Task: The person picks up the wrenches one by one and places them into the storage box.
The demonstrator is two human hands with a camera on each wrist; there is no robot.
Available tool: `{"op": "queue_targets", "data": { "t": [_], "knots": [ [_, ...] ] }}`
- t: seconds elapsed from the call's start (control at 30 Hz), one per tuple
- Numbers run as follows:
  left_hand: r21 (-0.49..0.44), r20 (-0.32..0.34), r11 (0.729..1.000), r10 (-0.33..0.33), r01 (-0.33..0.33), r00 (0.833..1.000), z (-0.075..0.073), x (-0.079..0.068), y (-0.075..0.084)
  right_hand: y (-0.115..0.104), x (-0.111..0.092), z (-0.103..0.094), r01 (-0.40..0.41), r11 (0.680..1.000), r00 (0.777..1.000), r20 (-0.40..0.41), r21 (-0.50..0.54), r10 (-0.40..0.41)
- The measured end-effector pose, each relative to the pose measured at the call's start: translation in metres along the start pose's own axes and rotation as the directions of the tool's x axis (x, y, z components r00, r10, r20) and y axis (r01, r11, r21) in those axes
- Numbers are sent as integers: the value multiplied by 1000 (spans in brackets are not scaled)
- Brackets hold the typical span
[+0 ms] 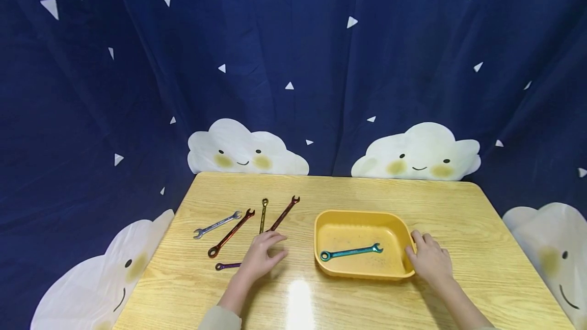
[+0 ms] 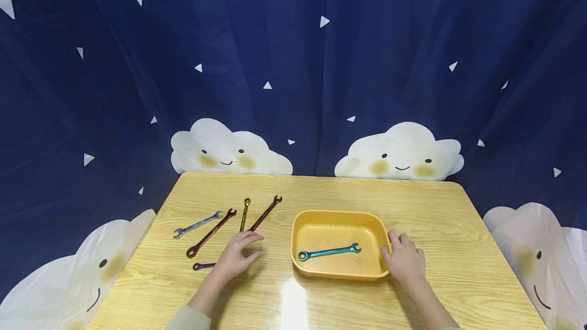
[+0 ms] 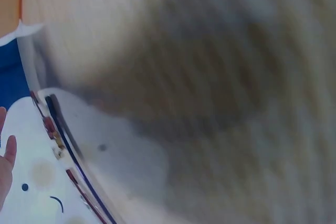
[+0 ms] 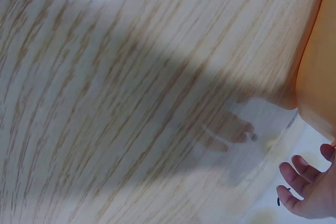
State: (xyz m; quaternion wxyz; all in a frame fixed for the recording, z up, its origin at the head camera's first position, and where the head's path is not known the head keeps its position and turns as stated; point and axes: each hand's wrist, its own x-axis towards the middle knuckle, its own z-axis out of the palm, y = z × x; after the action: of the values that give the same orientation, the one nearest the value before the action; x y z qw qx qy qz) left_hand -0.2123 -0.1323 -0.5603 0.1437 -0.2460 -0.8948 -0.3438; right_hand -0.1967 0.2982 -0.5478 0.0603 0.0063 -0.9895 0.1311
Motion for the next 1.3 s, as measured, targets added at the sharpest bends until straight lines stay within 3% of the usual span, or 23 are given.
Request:
{"op": "queue_targets", "data": {
  "t": [0.47, 1.13, 1.3],
  "knots": [
    [-44, 6, 989, -141, 141, 990, -11, -20, -19, 1, 0, 1, -4, 1000, 1000, 13, 2, 4],
    [19, 32, 978, -210, 209, 977, -20, -36, -31, 2, 0, 1, -7, 1000, 1000, 28, -1, 7],
    [57, 27, 981, -187, 185, 982, -22, -40, -35, 2, 0, 1, -7, 1000, 1000, 21, -1, 7]
  ]
}}
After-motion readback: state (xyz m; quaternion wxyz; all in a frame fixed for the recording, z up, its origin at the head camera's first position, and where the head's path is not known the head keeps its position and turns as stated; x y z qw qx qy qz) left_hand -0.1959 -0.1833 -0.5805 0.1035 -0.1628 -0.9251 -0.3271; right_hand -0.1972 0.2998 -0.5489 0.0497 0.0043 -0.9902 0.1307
